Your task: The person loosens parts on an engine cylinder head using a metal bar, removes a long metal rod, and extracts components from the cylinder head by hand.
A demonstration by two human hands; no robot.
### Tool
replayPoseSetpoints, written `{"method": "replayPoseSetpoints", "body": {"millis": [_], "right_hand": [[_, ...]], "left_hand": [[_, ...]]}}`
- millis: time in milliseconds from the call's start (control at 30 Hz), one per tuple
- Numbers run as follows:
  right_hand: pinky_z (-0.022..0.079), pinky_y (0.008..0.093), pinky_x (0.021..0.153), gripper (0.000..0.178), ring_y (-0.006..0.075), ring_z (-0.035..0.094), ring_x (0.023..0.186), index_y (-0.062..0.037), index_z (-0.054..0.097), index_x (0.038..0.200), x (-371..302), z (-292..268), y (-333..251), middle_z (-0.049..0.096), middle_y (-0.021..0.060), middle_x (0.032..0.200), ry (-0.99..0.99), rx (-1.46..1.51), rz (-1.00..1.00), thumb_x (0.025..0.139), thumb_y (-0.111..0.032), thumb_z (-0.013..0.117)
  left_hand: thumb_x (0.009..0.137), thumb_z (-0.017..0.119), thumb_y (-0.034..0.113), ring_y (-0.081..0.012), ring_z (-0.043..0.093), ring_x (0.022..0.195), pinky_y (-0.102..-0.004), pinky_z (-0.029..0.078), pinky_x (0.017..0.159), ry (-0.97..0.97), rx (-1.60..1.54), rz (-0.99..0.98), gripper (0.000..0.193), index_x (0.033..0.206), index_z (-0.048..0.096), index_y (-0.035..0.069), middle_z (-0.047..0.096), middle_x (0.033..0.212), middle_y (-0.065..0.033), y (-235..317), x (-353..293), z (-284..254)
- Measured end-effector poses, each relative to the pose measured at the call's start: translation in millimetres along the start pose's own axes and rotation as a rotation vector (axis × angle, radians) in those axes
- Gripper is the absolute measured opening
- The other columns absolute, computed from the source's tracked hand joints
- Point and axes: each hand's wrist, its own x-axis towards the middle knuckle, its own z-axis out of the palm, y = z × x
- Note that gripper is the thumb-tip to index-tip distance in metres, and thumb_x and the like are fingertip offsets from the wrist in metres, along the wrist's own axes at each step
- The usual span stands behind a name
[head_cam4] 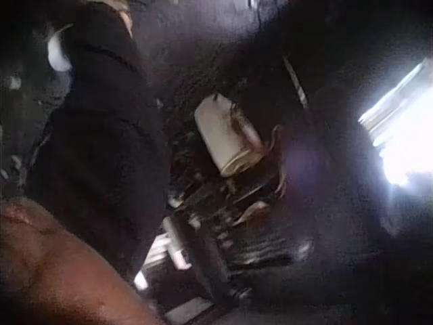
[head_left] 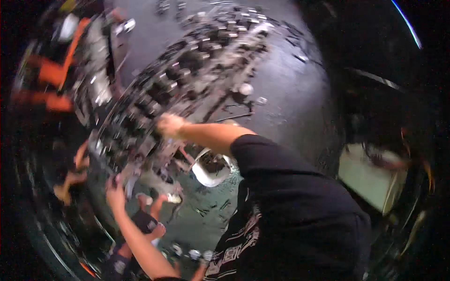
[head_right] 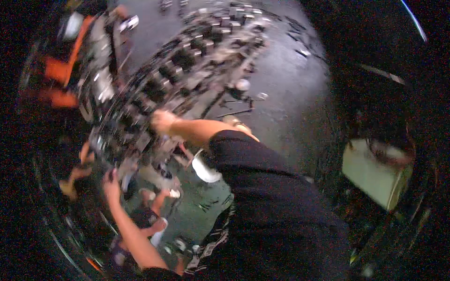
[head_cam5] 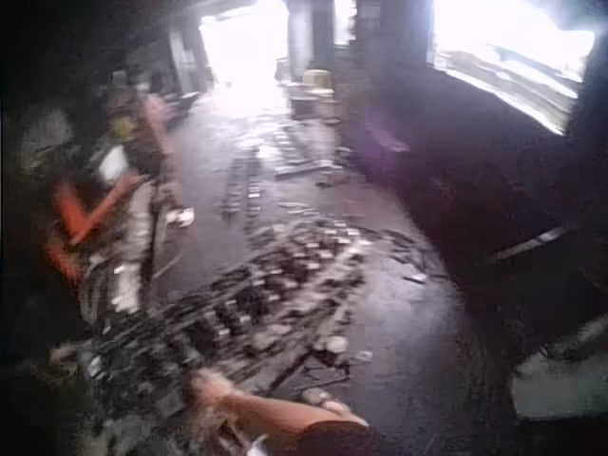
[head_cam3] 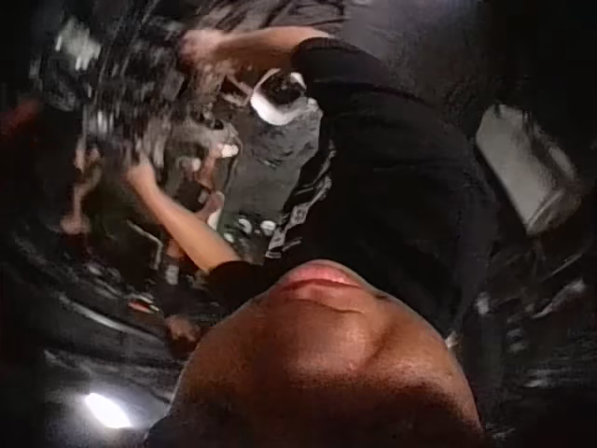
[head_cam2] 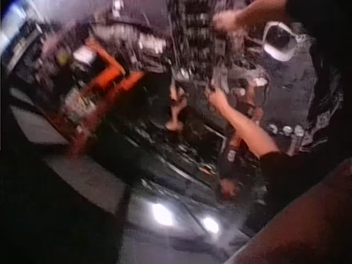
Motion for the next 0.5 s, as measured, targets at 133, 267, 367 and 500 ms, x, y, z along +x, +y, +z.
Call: {"method": "replayPoseSetpoints", "body": {"millis": [133, 267, 367, 500], "right_hand": [[0.027, 0.045, 0.107, 0.034, 0.0245, 0.042, 0.125, -0.0232, 0.066, 0.111, 1.1, -70.6, 4.1, 0.057, 0.0022, 0.123, -0.477, 0.252, -0.293, 0.082, -0.04, 0.061], [0.028, 0.046, 0.102, 0.03, 0.0232, 0.044, 0.123, -0.0161, 0.065, 0.11, -4.0, -64.6, 10.8, 0.057, 0.006, 0.125, -0.297, 0.183, -0.14, 0.084, -0.024, 0.053], [0.03, 0.0423, 0.101, 0.034, 0.0234, 0.045, 0.123, -0.0149, 0.062, 0.114, 0.7, -71.3, -0.5, 0.056, 0.0083, 0.126, -0.34, 0.201, -0.133, 0.082, -0.023, 0.054], [0.033, 0.0409, 0.1, 0.041, 0.0247, 0.047, 0.119, -0.0109, 0.059, 0.117, -9.0, -80.6, 4.5, 0.054, 0.0113, 0.124, -0.294, 0.364, 0.001, 0.078, -0.023, 0.057]], "left_hand": [[0.089, 0.054, 0.044, -0.0408, 0.054, 0.107, -0.0427, 0.043, 0.091, 0.016, 0.008, -0.113, 0.048, 0.111, 0.063, 0.003, 0.061, 0.113, -0.022, -16.6, -35.7, 26.3], [0.086, 0.056, 0.052, -0.0335, 0.062, 0.098, -0.0422, 0.049, 0.082, 0.183, -0.02, -0.066, 0.043, 0.113, 0.066, 0.02, 0.065, 0.11, -0.0108, 4.5, -34.4, 25.7], [0.086, 0.056, 0.049, -0.0313, 0.06, 0.103, -0.0413, 0.049, 0.087, 0.197, 0.114, -0.107, 0.042, 0.113, 0.066, 0.018, 0.064, 0.114, -0.0073, 8.0, -37.4, 21.6], [0.086, 0.056, 0.043, -0.0296, 0.058, 0.108, -0.0401, 0.047, 0.091, 0.04, 0.179, -0.117, 0.042, 0.116, 0.063, 0.015, 0.063, 0.117, -0.0086, 9.3, -34.7, 9.7]]}}
